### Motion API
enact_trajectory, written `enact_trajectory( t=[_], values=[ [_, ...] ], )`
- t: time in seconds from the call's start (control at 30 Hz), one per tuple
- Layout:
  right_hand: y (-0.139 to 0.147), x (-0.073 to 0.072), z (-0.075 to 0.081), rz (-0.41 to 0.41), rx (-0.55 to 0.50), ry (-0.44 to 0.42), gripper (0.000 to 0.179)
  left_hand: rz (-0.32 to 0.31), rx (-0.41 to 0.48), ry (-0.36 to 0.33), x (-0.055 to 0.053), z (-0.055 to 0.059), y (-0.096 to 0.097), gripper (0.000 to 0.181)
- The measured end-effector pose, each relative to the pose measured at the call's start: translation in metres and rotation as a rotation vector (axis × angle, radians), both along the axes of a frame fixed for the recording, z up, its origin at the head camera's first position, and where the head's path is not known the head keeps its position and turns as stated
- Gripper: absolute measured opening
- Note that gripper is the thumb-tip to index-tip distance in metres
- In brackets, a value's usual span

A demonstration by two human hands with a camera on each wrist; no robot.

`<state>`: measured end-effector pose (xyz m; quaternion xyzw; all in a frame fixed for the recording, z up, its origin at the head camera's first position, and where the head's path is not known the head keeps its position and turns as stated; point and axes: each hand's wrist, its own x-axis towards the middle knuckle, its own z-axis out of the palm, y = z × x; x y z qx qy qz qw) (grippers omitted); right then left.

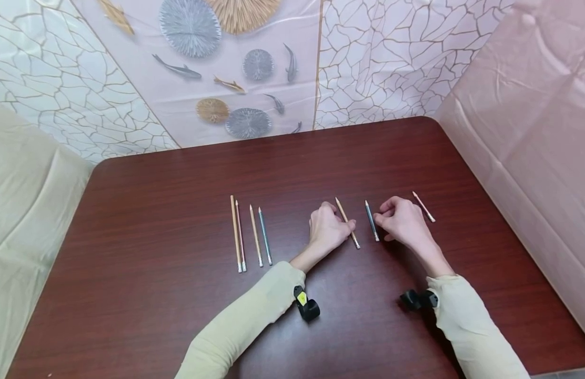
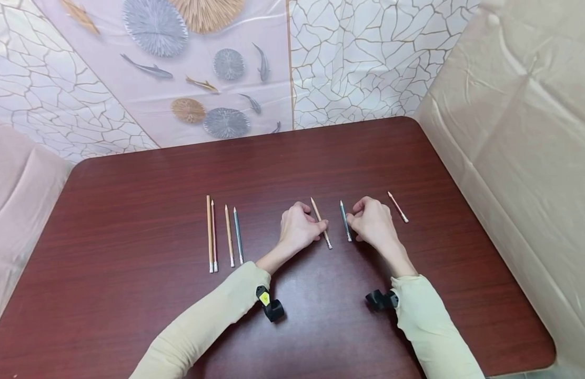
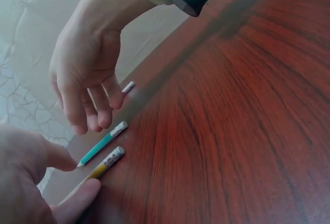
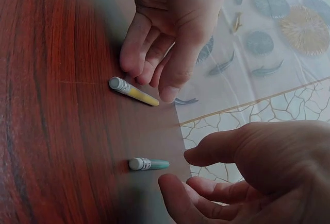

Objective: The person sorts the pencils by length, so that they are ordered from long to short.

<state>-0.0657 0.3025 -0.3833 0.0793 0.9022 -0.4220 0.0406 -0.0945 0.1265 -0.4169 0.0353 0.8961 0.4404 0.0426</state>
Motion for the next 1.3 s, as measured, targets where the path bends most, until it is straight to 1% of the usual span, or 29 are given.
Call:
enact_trajectory(
  t=[0.3, 0.47, 0.6, 0.7, 0.83, 0.97, 1.17, 1.3],
  values=[
    [-0.004, -0.005, -0.004, 0.01, 0.041, 0.005, 0.024, 0.01, -0.038, 0.005, -0.003, -0.004, 0.005, 0.044],
    [-0.006, -0.008, -0.006, 0.019, 0.094, 0.01, 0.024, 0.013, -0.069, 0.026, -0.005, -0.005, 0.006, 0.045],
    [-0.008, -0.01, -0.008, 0.022, 0.134, 0.001, 0.026, 0.003, -0.107, 0.056, -0.007, -0.006, 0.008, 0.045],
    [-0.009, -0.011, -0.009, 0.026, 0.144, -0.008, 0.027, -0.004, -0.131, 0.076, -0.007, -0.007, 0.009, 0.045],
    [-0.011, -0.013, -0.01, 0.032, 0.154, -0.013, 0.028, -0.009, -0.152, 0.079, -0.008, -0.007, 0.01, 0.046],
    [-0.011, -0.013, -0.009, 0.035, 0.167, -0.015, 0.028, -0.031, -0.172, 0.083, -0.008, -0.007, 0.009, 0.041],
    [-0.012, -0.014, -0.01, 0.042, 0.197, -0.027, 0.026, -0.065, -0.163, 0.075, -0.007, -0.005, 0.007, 0.027],
    [-0.012, -0.015, -0.01, 0.049, 0.22, -0.038, 0.025, -0.075, -0.165, 0.08, -0.009, -0.005, 0.007, 0.026]
  ],
)
